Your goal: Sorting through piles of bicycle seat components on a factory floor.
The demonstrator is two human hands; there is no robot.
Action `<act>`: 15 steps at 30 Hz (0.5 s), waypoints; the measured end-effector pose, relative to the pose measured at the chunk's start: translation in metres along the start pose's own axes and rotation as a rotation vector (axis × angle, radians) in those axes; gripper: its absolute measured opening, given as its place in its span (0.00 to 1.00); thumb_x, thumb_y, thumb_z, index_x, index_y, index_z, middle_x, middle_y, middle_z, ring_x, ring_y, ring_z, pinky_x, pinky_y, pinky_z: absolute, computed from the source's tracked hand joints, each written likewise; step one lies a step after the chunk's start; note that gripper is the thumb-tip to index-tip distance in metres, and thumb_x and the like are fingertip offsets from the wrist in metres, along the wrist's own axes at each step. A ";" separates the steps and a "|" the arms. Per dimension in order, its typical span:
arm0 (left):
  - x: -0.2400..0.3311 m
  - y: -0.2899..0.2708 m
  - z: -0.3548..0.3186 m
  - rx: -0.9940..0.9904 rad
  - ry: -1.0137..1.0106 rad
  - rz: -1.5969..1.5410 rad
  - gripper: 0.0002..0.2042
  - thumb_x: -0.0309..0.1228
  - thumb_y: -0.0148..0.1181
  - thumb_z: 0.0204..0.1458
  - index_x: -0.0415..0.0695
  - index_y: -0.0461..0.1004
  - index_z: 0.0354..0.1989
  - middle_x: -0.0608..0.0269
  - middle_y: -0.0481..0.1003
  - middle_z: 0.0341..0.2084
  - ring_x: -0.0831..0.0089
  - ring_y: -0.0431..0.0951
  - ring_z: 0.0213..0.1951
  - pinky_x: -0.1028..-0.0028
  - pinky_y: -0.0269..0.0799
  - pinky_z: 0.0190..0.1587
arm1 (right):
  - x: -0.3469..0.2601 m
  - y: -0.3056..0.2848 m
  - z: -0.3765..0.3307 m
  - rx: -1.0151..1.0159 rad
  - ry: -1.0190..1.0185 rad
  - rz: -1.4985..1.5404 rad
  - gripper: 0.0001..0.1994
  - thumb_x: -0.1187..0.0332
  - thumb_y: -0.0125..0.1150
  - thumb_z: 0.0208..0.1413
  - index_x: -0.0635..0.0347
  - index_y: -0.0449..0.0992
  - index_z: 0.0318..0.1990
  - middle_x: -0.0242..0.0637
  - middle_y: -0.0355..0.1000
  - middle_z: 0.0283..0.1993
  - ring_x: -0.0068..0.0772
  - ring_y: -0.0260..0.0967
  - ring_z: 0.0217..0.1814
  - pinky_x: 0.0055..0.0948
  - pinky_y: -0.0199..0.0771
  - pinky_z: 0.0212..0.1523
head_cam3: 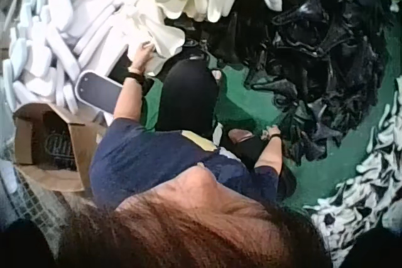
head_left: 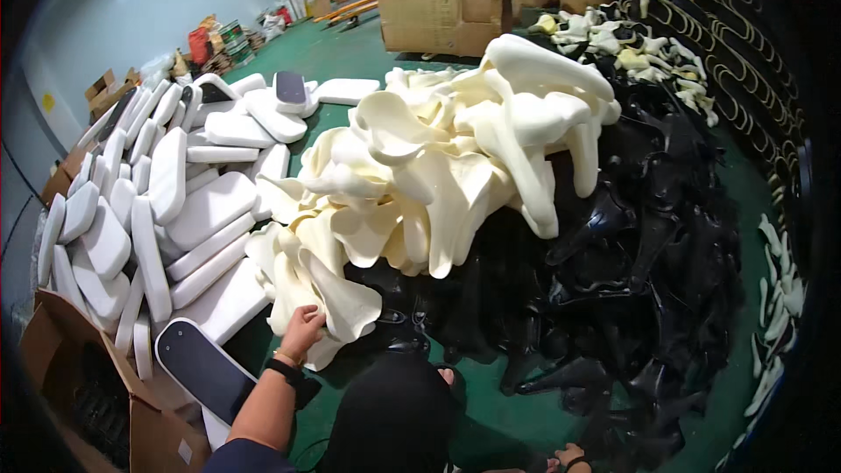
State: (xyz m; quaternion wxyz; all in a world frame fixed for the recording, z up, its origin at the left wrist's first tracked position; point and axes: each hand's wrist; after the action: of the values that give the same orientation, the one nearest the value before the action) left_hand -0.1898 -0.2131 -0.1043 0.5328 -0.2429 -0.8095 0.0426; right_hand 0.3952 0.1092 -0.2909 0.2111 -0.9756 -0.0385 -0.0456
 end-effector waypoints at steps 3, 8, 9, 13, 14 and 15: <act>-0.084 -0.032 0.059 0.233 -0.039 0.158 0.31 0.40 0.64 0.49 0.35 0.62 0.57 0.50 0.74 0.43 0.62 0.76 0.42 0.68 0.73 0.42 | -0.020 0.019 0.029 -0.119 0.216 1.101 0.14 0.68 0.48 0.63 0.68 0.75 0.48 0.51 0.72 0.39 0.52 0.67 0.34 0.41 0.69 0.34; -0.064 0.062 0.070 0.394 -0.040 0.590 0.36 0.41 0.69 0.43 0.36 0.61 0.57 0.38 0.68 0.50 0.48 0.71 0.51 0.62 0.67 0.56 | 0.053 0.018 0.069 0.248 -0.266 -0.239 0.18 0.59 0.46 0.63 0.66 0.76 0.44 0.51 0.74 0.44 0.54 0.70 0.44 0.42 0.71 0.47; -0.062 0.053 0.063 0.456 -0.077 0.588 0.34 0.36 0.68 0.42 0.37 0.61 0.58 0.36 0.66 0.52 0.44 0.68 0.54 0.60 0.64 0.58 | 0.033 0.009 0.047 0.365 -0.192 0.026 0.17 0.58 0.58 0.56 0.65 0.77 0.41 0.50 0.74 0.47 0.52 0.70 0.49 0.39 0.69 0.52; -0.088 0.039 0.075 0.445 0.030 0.513 0.27 0.28 0.62 0.41 0.33 0.65 0.53 0.41 0.74 0.42 0.47 0.75 0.46 0.61 0.71 0.51 | 0.028 -0.041 -0.005 0.781 -0.220 0.576 0.22 0.65 0.67 0.46 0.68 0.73 0.47 0.51 0.72 0.51 0.49 0.68 0.52 0.38 0.67 0.54; -0.096 0.032 0.076 0.428 0.117 0.446 0.25 0.29 0.60 0.41 0.32 0.67 0.50 0.47 0.76 0.36 0.52 0.77 0.42 0.63 0.72 0.49 | 0.024 -0.050 -0.012 0.871 -0.206 0.717 0.24 0.68 0.68 0.44 0.69 0.72 0.49 0.52 0.71 0.52 0.48 0.68 0.53 0.37 0.67 0.54; -0.088 0.031 0.075 0.228 -0.016 0.344 0.24 0.29 0.57 0.42 0.32 0.67 0.49 0.49 0.76 0.37 0.54 0.77 0.42 0.63 0.72 0.49 | 0.031 -0.057 -0.018 0.998 -0.218 0.757 0.24 0.68 0.67 0.44 0.71 0.70 0.50 0.52 0.71 0.51 0.46 0.68 0.49 0.35 0.67 0.54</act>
State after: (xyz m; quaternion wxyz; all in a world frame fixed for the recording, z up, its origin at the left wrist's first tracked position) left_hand -0.2178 -0.2099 -0.2203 0.5353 -0.3153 -0.7503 0.2261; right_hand 0.4197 0.1548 -0.2477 0.6368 -0.7048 0.2711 0.1554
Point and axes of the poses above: each hand's wrist, its own z-axis towards the middle knuckle, its own y-axis out of the palm, x = y × z
